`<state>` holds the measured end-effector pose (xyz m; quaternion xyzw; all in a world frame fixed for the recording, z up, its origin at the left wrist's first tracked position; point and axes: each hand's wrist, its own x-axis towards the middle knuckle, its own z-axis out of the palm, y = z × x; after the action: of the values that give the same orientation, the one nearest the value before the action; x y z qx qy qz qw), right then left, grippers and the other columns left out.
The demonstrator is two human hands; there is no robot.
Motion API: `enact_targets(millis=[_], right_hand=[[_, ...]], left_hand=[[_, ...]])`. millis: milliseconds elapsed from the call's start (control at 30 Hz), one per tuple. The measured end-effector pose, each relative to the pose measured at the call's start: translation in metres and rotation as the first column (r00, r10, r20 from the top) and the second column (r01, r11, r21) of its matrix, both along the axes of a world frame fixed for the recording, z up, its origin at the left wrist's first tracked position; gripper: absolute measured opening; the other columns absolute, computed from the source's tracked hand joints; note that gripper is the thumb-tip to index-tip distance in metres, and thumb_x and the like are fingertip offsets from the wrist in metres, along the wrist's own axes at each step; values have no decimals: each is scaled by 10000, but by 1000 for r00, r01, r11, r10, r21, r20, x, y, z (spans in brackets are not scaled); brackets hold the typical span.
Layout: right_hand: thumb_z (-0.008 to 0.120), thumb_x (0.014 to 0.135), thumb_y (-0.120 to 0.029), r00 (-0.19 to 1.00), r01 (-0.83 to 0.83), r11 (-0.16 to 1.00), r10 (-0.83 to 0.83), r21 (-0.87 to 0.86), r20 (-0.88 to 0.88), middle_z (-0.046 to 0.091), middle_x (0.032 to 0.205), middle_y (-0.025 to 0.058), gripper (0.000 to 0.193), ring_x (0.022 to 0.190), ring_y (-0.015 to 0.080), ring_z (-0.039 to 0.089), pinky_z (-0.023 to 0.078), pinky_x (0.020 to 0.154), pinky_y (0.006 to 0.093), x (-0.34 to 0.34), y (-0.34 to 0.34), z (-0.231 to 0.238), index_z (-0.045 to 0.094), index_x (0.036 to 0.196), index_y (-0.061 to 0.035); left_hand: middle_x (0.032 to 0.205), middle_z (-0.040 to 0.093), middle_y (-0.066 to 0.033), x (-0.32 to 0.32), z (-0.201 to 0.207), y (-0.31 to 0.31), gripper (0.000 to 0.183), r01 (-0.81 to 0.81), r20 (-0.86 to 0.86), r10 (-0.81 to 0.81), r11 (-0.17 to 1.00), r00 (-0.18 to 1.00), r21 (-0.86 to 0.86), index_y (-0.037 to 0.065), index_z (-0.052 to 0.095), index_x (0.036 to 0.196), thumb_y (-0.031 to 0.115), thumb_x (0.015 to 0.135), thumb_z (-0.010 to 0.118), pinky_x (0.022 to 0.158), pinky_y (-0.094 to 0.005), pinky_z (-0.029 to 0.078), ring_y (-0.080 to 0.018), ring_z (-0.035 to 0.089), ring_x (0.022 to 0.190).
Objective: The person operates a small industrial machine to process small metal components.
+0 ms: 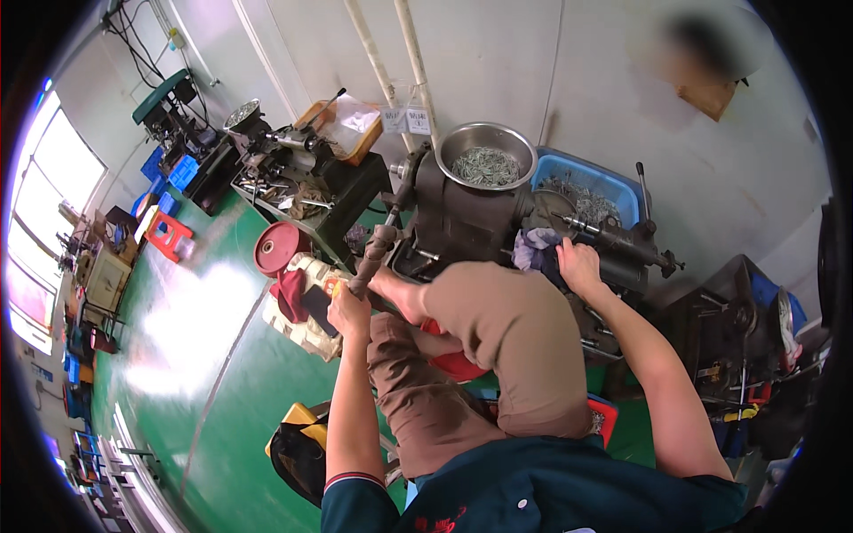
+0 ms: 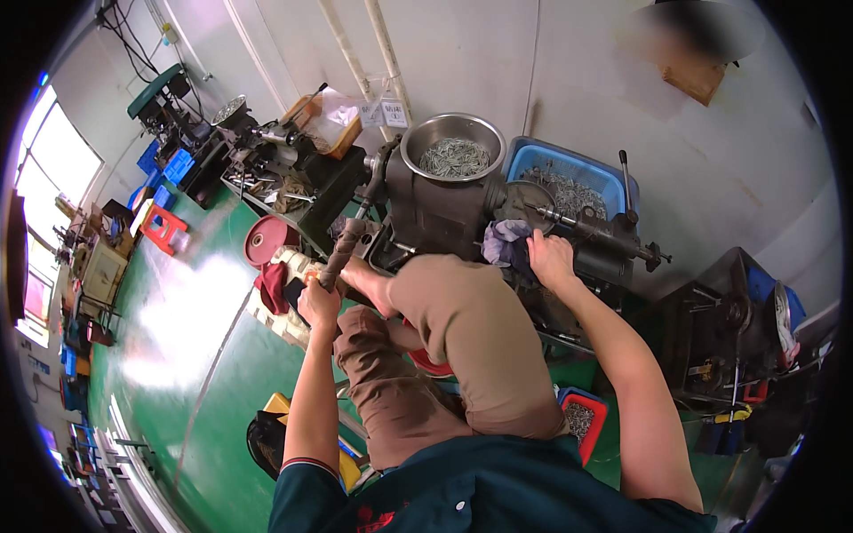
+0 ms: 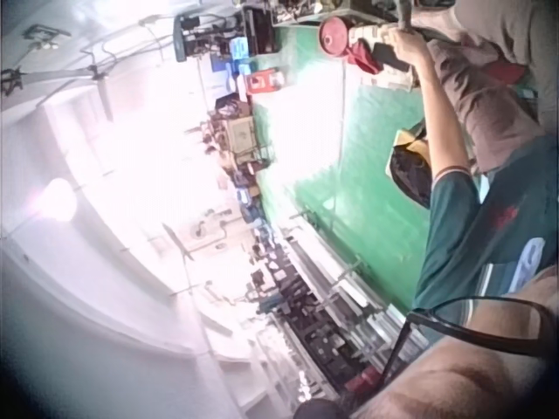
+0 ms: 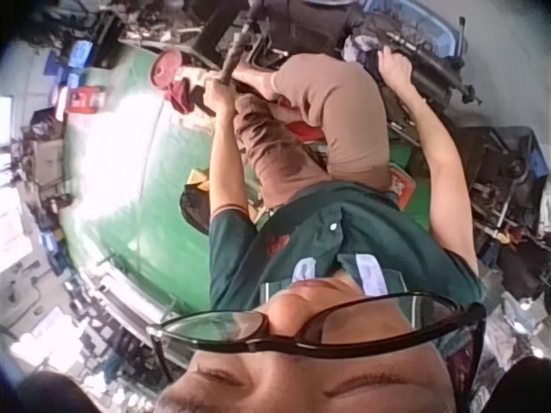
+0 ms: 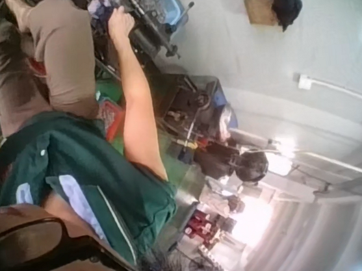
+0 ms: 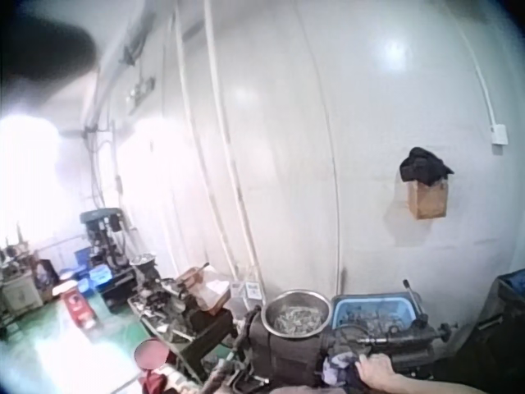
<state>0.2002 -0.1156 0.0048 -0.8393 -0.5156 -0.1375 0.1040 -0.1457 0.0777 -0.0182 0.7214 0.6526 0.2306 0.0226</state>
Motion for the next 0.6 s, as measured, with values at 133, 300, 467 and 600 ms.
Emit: enact_targets(millis=[133, 300, 467, 600], right_hand=[[428, 804, -231, 1000, -25, 999, 24, 33, 16, 526, 553, 161, 230, 564, 305, 533, 411, 557, 387, 1, -2, 1, 479, 729, -20], [435, 797, -231, 998, -51, 998, 49, 32, 34, 529, 533, 146, 226, 557, 296, 538, 412, 549, 384, 3, 1, 0, 485, 733, -20], [441, 792, -235, 1000, -24, 999, 23, 37, 18, 535, 528, 145, 220, 548, 292, 545, 415, 534, 383, 3, 4, -1, 493, 727, -31], [439, 794, -243, 1000, -26, 996, 25, 83, 11, 533, 520, 142, 226, 532, 294, 544, 411, 532, 384, 5, 1, -2, 495, 726, -34]], left_hand=[[702, 579, -178, 0, -1, 0, 286, 11, -4, -11, 1000, 1000, -28, 30, 549, 773, 272, 625, 589, 615, -408, 445, -331, 567, 695], [701, 585, -150, -1, 1, 2, 392, -7, -54, 6, 1000, 999, -17, 64, 570, 793, 415, 625, 611, 599, -393, 442, -317, 570, 683], [711, 586, -155, 1, 8, 3, 436, -5, -74, 1, 998, 997, -57, 52, 563, 763, 459, 611, 601, 608, -402, 437, -331, 565, 703], [734, 588, -159, 6, 12, -1, 248, -29, -90, 23, 997, 996, -68, 60, 576, 797, 230, 616, 573, 613, -413, 441, -327, 565, 707]])
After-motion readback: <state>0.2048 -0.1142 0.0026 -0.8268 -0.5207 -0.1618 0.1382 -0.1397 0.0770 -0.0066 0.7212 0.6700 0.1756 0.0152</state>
